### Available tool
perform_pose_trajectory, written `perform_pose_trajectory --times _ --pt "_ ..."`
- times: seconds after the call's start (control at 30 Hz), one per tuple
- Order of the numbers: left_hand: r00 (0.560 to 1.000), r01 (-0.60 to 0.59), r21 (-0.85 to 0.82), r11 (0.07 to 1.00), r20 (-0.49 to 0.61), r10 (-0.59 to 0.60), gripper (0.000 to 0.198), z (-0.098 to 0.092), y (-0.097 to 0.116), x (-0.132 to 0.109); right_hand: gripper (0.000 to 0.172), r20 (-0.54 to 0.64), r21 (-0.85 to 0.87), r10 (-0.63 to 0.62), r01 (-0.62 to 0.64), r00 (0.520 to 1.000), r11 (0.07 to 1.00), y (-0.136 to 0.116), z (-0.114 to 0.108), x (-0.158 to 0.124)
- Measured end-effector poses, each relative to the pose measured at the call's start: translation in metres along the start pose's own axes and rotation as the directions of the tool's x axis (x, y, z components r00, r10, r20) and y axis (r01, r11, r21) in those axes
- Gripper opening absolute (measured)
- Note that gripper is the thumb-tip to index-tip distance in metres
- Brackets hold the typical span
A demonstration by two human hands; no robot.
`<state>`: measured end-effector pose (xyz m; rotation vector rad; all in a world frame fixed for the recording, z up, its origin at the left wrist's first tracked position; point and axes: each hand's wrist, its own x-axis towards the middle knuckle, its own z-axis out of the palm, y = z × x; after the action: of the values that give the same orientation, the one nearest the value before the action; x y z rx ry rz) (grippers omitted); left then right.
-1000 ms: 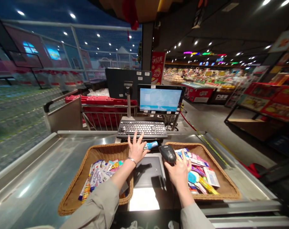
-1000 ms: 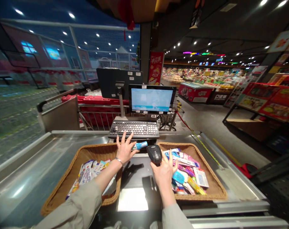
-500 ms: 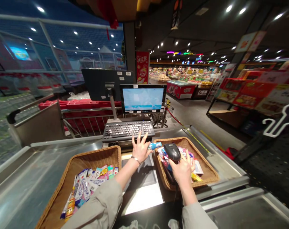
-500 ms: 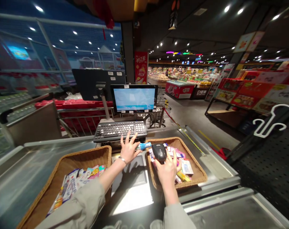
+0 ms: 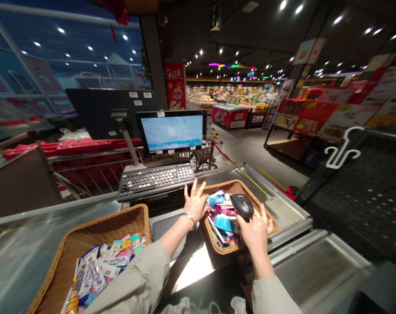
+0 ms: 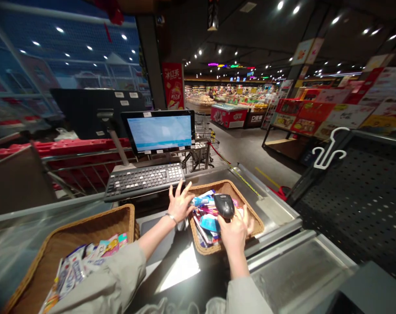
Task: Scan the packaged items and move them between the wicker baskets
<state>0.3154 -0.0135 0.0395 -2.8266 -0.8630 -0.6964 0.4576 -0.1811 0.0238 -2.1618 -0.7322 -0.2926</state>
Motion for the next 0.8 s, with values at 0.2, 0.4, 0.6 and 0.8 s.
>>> perform_pose_trajectory --times 0.2,0.4,0.6,0.8 --pt "0.998 -0.059 -0.055 0.997 0.033 0.061 0.039 0.015 0.016 0.008 0.047 -0.024 0.0 -0.001 0.001 1.0 1.0 0.018 -0.008 0.004" --pt "0.991 -0.133 -0.085 0.988 0.023 0.135 0.04 0.03 0.03 0.015 0.044 -0.025 -0.018 0.024 -0.024 0.999 1.0 0.035 -0.012 0.004" --pt "0.982 -0.184 -0.089 0.979 0.019 0.187 0.04 0.042 0.041 0.022 0.049 -0.057 -0.049 0.045 -0.048 0.997 0.998 0.039 -0.019 0.002" --pt "0.986 -0.167 -0.085 0.982 0.006 0.168 0.041 0.05 0.049 0.033 0.051 -0.048 -0.06 0.058 -0.061 0.997 0.996 0.042 -0.021 0.002"
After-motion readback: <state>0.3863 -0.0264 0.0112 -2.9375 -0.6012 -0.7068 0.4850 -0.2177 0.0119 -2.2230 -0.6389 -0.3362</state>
